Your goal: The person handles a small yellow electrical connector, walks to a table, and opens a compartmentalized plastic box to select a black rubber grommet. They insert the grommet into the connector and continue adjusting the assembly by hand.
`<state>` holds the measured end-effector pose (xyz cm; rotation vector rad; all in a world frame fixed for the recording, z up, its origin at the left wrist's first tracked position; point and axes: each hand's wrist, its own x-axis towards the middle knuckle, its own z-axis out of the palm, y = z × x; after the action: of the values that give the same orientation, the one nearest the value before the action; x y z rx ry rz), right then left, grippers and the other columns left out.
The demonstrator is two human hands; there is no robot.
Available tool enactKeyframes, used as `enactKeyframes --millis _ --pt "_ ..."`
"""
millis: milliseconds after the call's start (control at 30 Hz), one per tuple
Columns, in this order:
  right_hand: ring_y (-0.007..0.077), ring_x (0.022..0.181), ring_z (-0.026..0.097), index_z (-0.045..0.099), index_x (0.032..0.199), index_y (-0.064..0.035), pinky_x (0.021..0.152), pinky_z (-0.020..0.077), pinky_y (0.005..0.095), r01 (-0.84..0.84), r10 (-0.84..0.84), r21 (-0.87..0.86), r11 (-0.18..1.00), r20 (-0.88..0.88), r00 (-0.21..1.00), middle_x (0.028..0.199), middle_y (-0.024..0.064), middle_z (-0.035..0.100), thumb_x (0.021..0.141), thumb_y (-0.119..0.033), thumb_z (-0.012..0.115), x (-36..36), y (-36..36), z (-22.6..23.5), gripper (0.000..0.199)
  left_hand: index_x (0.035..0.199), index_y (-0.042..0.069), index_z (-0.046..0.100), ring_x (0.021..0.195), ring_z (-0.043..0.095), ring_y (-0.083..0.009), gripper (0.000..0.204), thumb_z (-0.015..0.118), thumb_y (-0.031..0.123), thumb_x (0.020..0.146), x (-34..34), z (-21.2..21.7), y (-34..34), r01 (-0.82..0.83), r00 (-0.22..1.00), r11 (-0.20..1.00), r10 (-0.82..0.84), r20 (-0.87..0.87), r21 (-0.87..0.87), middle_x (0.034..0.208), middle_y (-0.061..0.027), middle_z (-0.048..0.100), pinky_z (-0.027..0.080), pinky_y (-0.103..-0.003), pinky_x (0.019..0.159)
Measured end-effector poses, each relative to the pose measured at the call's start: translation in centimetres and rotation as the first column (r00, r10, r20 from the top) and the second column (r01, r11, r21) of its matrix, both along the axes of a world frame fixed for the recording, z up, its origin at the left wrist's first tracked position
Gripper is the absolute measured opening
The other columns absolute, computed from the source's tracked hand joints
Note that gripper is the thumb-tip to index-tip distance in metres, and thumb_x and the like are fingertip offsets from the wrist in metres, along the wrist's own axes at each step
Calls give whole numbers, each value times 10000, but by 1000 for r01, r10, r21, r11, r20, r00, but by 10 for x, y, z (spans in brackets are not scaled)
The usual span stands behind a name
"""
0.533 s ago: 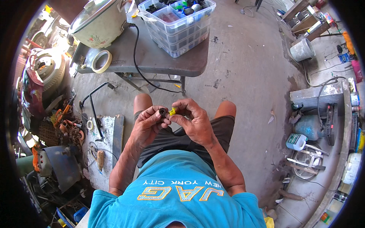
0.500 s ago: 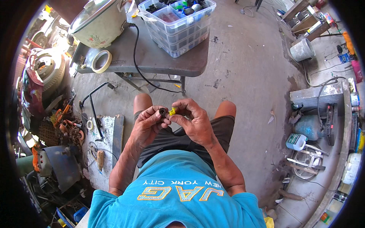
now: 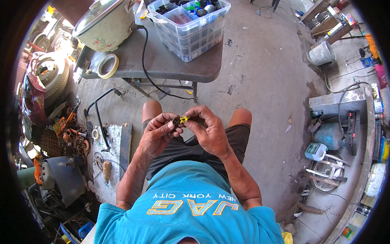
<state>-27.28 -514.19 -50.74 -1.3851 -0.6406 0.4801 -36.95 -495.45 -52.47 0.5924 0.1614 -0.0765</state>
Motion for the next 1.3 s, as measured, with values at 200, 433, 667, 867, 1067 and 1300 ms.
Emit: enactKeyframes --millis 200,433,667,867,1067,1300 --pt "128 1022 681 594 1177 -29 918 573 288 3 -3 -14 1000 1 1000 1079 74 679 998 -33 667 -2 0 -1 193 1230 -51 633 991 748 -207 228 623 44 1023 -1 -1 0 -7 1000 1000 7 0 -1 1106 -161 729 633 -295 888" --pt "128 1037 673 597 1177 -26 940 563 287 -10 10 -23 1000 -13 1000 1087 75 674 990 -21 671 -1 1 1 201 1230 -53 634 990 748 -212 236 635 50 1018 -2 1 1 -13 1000 1000 13 6 11 1109 -157 726 634 -307 895" --pt "137 1043 678 614 1207 -23 934 562 287 -5 6 -35 999 9 1000 1095 86 689 990 -49 682 -1 0 4 228 1257 -58 617 995 749 -218 253 608 65 1036 -2 2 0 5 1000 1000 -5 14 1 1122 -159 722 637 -318 899" --pt "144 1016 696 669 1215 -8 891 574 288 -24 27 -60 998 45 999 1086 97 715 989 -55 682 1 1 9 231 1271 -61 610 994 748 -214 262 576 88 1058 0 0 -1 17 1000 1000 -16 17 -23 1131 -158 720 638 -318 895" --pt "139 996 695 676 1182 -4 861 577 284 -15 18 -47 999 59 998 1076 93 717 982 -48 686 0 1 10 205 1264 -58 615 988 747 -206 261 578 101 1059 1 1 -1 17 1000 1000 -16 24 -18 1136 -155 721 636 -307 884" --pt "138 983 692 676 1148 -15 851 577 284 -14 16 -28 1000 65 998 1066 88 714 972 -36 691 0 1 7 178 1261 -56 614 997 743 -202 260 579 106 1060 1 0 0 21 999 1000 -20 28 -15 1150 -153 718 633 -300 887"
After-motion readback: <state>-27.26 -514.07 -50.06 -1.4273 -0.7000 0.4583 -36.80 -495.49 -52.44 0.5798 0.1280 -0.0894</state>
